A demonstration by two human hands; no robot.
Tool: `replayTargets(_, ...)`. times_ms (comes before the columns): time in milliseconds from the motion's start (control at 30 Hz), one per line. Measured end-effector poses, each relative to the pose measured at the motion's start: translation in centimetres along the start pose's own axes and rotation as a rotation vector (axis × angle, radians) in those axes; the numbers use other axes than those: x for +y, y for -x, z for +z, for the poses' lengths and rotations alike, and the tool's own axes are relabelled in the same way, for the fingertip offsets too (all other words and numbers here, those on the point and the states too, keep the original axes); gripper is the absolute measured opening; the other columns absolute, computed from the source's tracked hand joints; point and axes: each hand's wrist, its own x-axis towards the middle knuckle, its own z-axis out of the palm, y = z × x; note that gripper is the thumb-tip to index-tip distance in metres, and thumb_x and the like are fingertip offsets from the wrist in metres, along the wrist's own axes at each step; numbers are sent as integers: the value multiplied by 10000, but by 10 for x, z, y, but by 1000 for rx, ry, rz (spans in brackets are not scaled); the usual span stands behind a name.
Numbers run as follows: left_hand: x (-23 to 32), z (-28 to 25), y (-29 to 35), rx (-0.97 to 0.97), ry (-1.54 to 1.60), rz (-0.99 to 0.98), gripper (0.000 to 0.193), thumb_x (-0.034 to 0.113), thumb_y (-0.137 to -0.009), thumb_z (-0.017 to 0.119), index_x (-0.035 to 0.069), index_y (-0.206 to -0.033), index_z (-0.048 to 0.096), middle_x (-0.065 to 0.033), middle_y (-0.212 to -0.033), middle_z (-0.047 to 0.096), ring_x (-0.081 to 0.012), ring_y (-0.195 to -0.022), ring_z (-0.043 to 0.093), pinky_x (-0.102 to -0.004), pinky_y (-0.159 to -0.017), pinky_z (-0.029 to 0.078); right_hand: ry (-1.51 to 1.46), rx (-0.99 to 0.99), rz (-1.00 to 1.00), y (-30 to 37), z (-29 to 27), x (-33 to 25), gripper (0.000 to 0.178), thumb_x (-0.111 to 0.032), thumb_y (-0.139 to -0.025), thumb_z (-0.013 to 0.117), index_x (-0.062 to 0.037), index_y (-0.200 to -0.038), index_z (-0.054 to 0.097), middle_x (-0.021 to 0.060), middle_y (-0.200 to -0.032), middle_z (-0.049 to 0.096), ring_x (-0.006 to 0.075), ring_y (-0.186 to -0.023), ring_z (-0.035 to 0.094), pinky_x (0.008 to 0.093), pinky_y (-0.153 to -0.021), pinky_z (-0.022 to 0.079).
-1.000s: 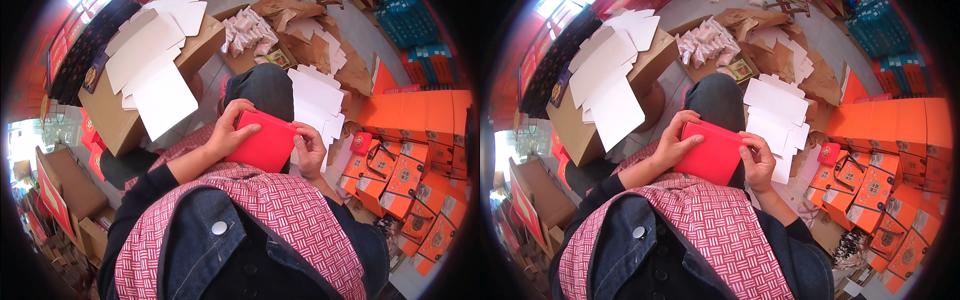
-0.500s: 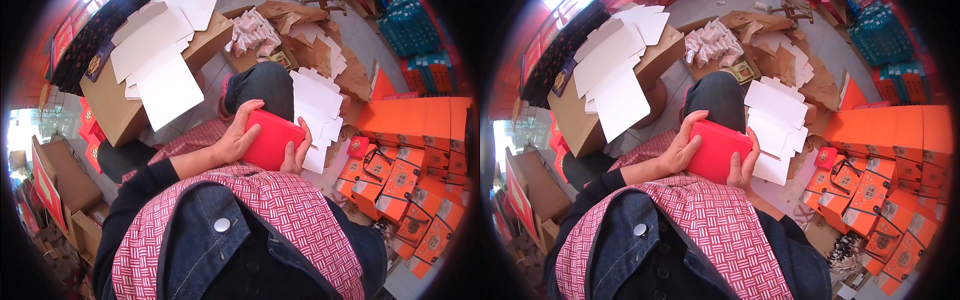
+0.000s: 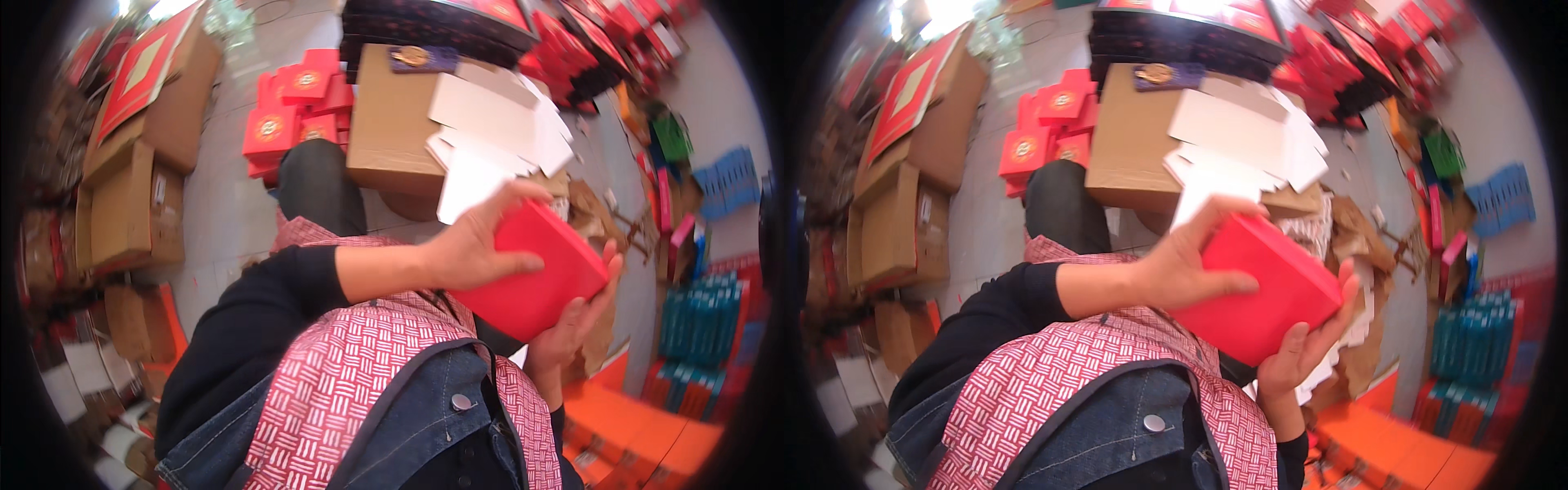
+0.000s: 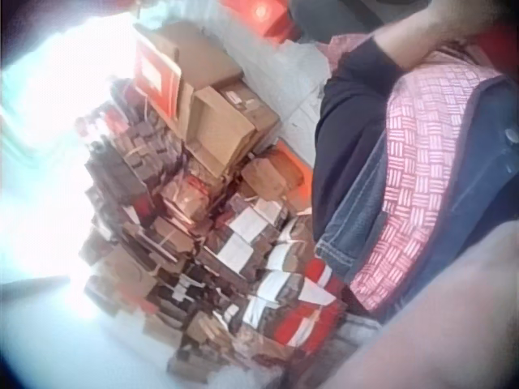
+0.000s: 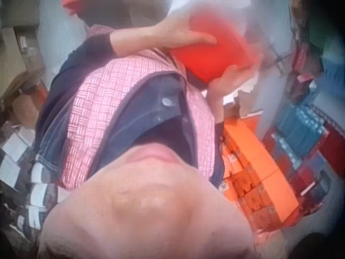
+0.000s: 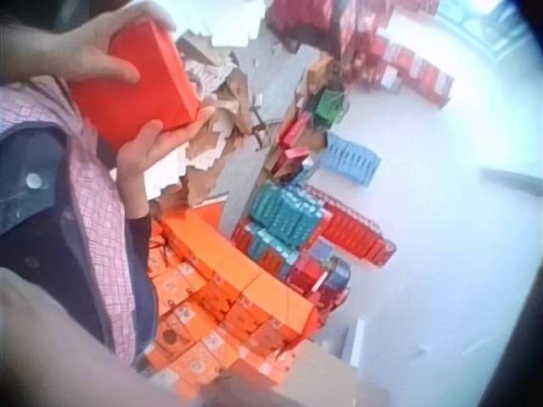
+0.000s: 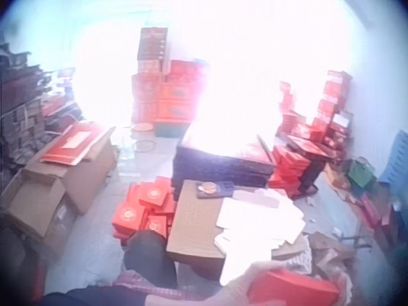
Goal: The person assembles small red boxes by folding flat red cardboard pieces and inserting white inserts. They repeatedly pick up a red piece, fold it into a box shape, insert a white piece, and place the finished box on a growing stack.
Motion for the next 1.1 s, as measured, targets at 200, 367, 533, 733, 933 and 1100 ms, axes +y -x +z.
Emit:
replayTargets(200,45,-160,46,921,246,-43,461,65,-879,651,94,-1280,425,-92,-1116,573,-188,-1002,606,-325,-838,541,-306,-284,27,-67,91,-3,778,-315,-891,621,8,-1464,205,180,-1540,193,332,-1328,373,420,-1065,340)
replayTargets(367,34,-308,137,1444,80,128,406,84,-898,638,51,-1231,408,-134,-1128,581,-253,-981,632,-388,-830,567,-395,-475,550,-45,110,41,551,8,-886,510,32,-1397,303,184,-1423,383,251,-1138,553,349,-925,470)
replayTargets(533,-14,-401,144,1322,-328,-15,431,90,-863,689,62,-1206,429,-116,-1074,581,-210,-945,626,-331,-786,559,-372,-614,805,-27,121,58,501,7,-898,527,21,-1368,356,178,-1333,469,203,-1024,617,313,-877,502)
replayTargets(733,-81,-435,33,774,-917,-378,588,286,-767,772,121,-1226,444,-220,-1116,582,-348,-1072,582,-424,-892,474,-321,-641,796,-55,146,65,494,-17,-903,543,21,-1363,367,174,-1327,477,199,-1023,617,311,-864,513)
replayTargets(933,-156,-432,8,524,-983,-754,663,283,-734,782,125,-1257,406,-258,-1177,531,-430,-1107,538,-464,-920,454,-274,-678,816,-76,162,69,477,-37,-905,552,30,-1348,387,158,-1331,489,197,-1030,617,311,-874,509)
replayTargets(1100,-173,-436,12,593,-1131,-905,659,249,-741,765,109,-1284,418,-250,-1368,371,-449,-1240,422,-479,-980,417,-260,-694,818,-85,163,79,446,-74,-910,562,42,-1319,427,152,-1311,508,194,-1013,621,318,-876,502)
